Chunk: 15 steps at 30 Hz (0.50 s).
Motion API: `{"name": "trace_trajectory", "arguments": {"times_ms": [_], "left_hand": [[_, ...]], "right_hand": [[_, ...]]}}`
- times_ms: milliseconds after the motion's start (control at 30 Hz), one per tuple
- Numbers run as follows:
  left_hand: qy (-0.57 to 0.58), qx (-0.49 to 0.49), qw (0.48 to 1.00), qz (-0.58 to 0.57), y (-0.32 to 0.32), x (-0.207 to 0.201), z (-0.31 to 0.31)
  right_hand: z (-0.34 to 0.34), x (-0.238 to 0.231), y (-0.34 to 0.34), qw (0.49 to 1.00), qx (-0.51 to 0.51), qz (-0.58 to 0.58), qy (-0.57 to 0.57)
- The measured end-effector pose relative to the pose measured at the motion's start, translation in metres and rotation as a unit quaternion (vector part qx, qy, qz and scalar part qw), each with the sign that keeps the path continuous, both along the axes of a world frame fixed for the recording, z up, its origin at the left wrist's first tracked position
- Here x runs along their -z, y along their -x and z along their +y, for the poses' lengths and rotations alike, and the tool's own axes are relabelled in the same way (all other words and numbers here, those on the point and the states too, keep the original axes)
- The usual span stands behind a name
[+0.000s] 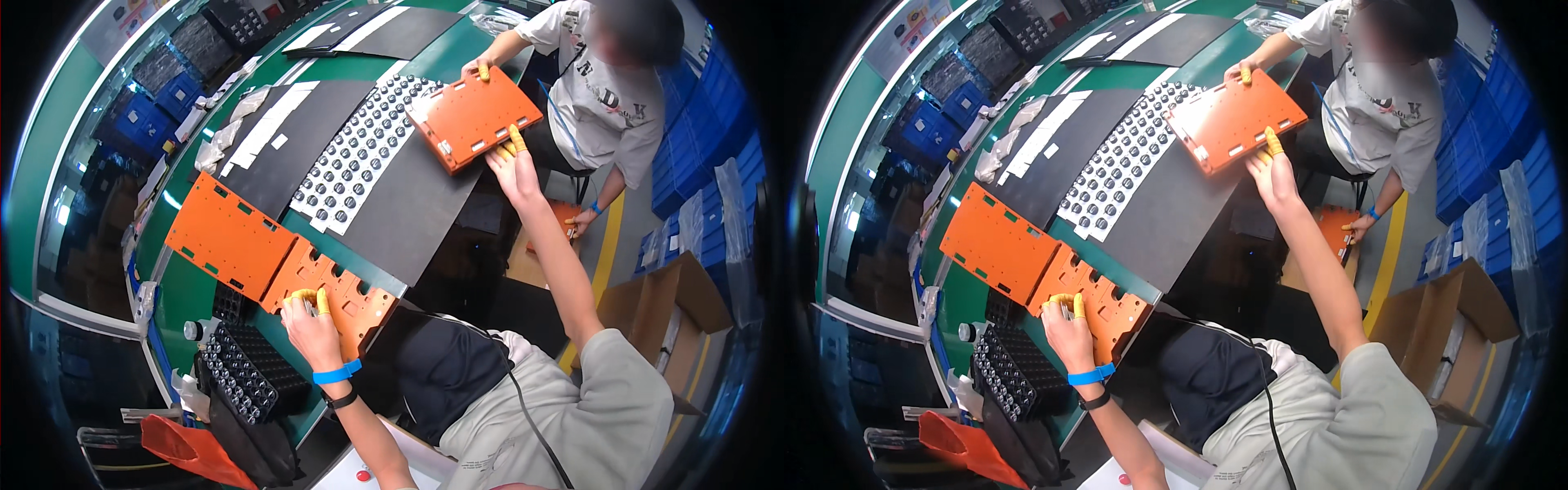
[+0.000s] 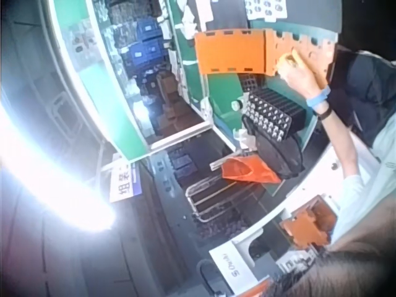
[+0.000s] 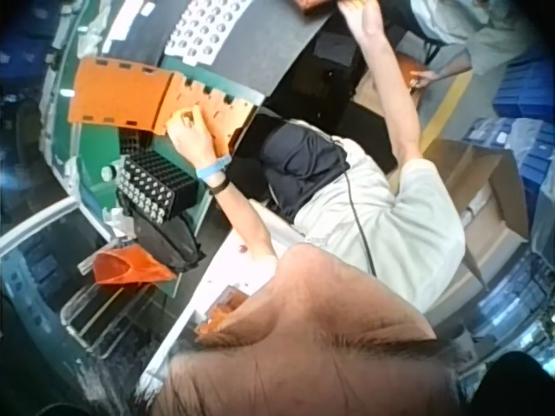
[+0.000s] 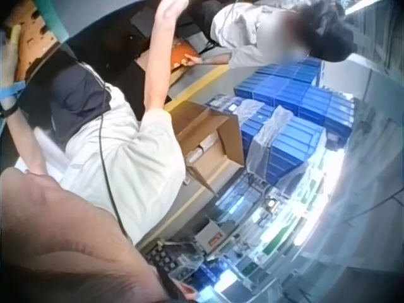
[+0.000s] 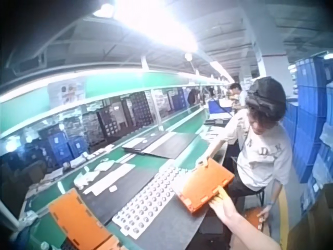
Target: The person places small white rectangular components into slots on an orange fixture, then inserts cylindrical metal parts into a black tray. They repeatedly move the orange fixture to a machine, press a button, and return it to the table to continue assembly.
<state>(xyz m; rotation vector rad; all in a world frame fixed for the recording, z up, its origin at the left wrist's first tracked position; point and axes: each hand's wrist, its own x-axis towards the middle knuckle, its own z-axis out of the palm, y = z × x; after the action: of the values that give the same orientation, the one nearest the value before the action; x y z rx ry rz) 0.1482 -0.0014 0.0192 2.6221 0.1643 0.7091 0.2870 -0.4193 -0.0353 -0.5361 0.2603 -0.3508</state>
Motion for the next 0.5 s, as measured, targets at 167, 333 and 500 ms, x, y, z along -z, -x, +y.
{"name": "trace_trajectory", "arguments": {"times_ms": [167, 333, 500], "left_hand": [[-0.032, -0.006, 0.999, 0.017, 0.004, -0.005, -0.006], [-0.056, -0.001, 0.998, 0.011, 0.005, -0.004, -0.005], [-0.063, -0.007, 0.998, -0.002, 0.005, 0.005, -0.002]], "right_hand": [[-0.016, 0.006, -0.028, 0.999, -0.020, 0.031, 0.008], [-0.025, 0.014, -0.057, 0.997, -0.054, 0.056, 0.007], [-0.048, 0.040, -0.068, 0.997, -0.019, 0.047, 0.058]]}}
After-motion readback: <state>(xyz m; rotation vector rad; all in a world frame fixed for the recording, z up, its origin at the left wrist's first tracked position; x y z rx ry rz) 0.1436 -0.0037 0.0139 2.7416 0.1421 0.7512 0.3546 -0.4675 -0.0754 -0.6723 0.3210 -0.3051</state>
